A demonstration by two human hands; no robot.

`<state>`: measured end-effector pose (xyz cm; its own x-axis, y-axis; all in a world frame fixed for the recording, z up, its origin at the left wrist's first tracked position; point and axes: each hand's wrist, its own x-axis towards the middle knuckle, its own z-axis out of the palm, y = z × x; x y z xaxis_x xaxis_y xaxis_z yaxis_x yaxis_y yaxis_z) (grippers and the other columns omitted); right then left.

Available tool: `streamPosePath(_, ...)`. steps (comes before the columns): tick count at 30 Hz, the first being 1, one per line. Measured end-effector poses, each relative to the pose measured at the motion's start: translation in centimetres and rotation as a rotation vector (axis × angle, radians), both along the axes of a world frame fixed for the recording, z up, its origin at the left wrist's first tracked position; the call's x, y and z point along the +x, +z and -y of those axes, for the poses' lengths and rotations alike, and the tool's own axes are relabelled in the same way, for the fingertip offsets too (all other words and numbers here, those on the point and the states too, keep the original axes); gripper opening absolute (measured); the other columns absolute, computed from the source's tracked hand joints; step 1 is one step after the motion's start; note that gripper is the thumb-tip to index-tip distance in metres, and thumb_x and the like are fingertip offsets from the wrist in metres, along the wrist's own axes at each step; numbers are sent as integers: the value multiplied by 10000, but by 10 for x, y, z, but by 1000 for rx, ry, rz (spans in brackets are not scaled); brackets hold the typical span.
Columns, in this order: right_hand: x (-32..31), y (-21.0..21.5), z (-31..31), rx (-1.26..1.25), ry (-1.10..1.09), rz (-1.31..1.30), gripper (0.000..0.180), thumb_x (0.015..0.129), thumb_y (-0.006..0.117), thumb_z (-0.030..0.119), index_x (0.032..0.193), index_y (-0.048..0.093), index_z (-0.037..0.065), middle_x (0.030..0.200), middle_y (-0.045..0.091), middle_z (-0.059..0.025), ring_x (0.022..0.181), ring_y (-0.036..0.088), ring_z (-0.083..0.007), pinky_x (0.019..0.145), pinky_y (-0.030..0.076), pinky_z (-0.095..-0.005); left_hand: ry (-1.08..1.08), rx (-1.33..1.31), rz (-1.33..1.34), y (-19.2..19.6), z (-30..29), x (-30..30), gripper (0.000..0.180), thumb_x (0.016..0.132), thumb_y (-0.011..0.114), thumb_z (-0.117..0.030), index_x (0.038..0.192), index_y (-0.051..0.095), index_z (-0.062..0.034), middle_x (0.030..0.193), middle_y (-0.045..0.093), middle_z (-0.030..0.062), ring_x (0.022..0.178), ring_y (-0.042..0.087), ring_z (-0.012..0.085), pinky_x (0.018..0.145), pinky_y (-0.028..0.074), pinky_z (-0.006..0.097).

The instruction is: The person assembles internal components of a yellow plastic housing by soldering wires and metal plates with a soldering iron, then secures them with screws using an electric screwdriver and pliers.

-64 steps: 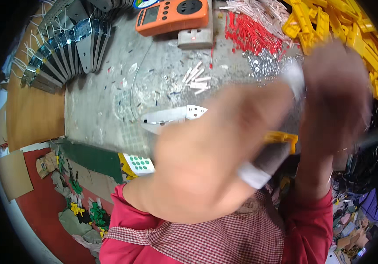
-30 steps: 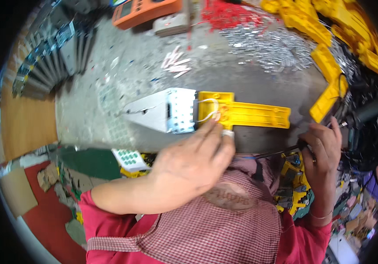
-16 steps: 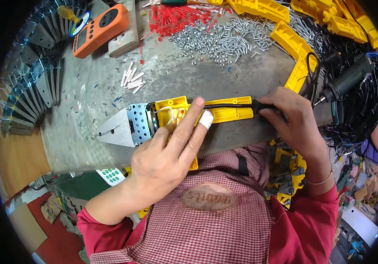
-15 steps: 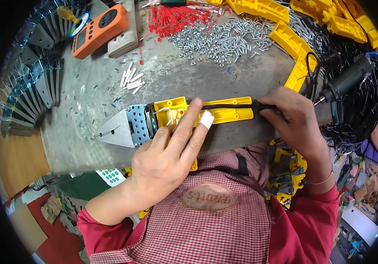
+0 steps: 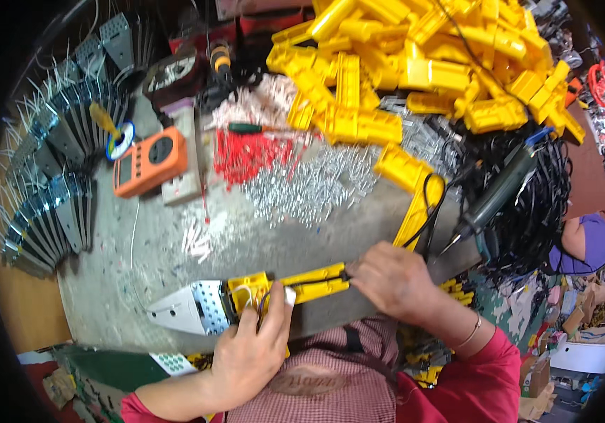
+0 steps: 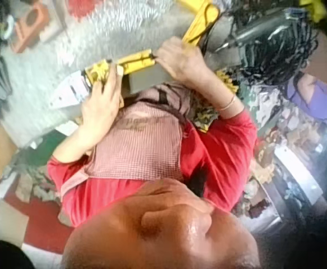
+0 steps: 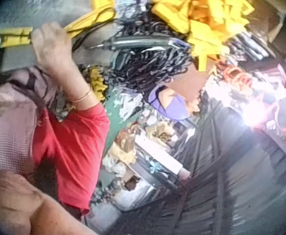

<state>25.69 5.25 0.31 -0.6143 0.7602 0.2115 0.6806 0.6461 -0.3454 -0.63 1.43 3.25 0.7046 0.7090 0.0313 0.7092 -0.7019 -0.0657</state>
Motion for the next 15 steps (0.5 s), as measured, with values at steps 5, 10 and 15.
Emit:
streamPosePath(5, -13, 31, -4, 99, -54, 13, 126, 789, 556, 159, 858, 588, 58, 879, 528, -60, 849, 553, -232, 679, 491, -343, -23, 46, -8, 4, 3, -1, 451, 706, 591, -138, 1136, 645, -12, 1315, 544, 126, 768, 555, 196, 518, 511, 251)
streamPosePath(10, -9, 18, -23, 84, 52, 60, 90, 769, 579, 152, 807, 569, 70, 834, 525, -57, 783, 546, -225, 621, 492, -345, 1, 46, 15, -2, 8, -4, 576, 728, 645, -183, 1271, 563, -7, 1372, 494, 129, 824, 550, 195, 539, 529, 234)
streamPosePath(15, 66, 60, -139, 579, -377, 185, 377, 728, 604, 27, 1105, 606, 32, 1077, 609, -136, 1004, 564, -323, 885, 479, -401, -28, 13, 9, -1, -3, -2, 463, 701, 589, -133, 1144, 645, -11, 1324, 538, 125, 764, 551, 192, 512, 509, 245)
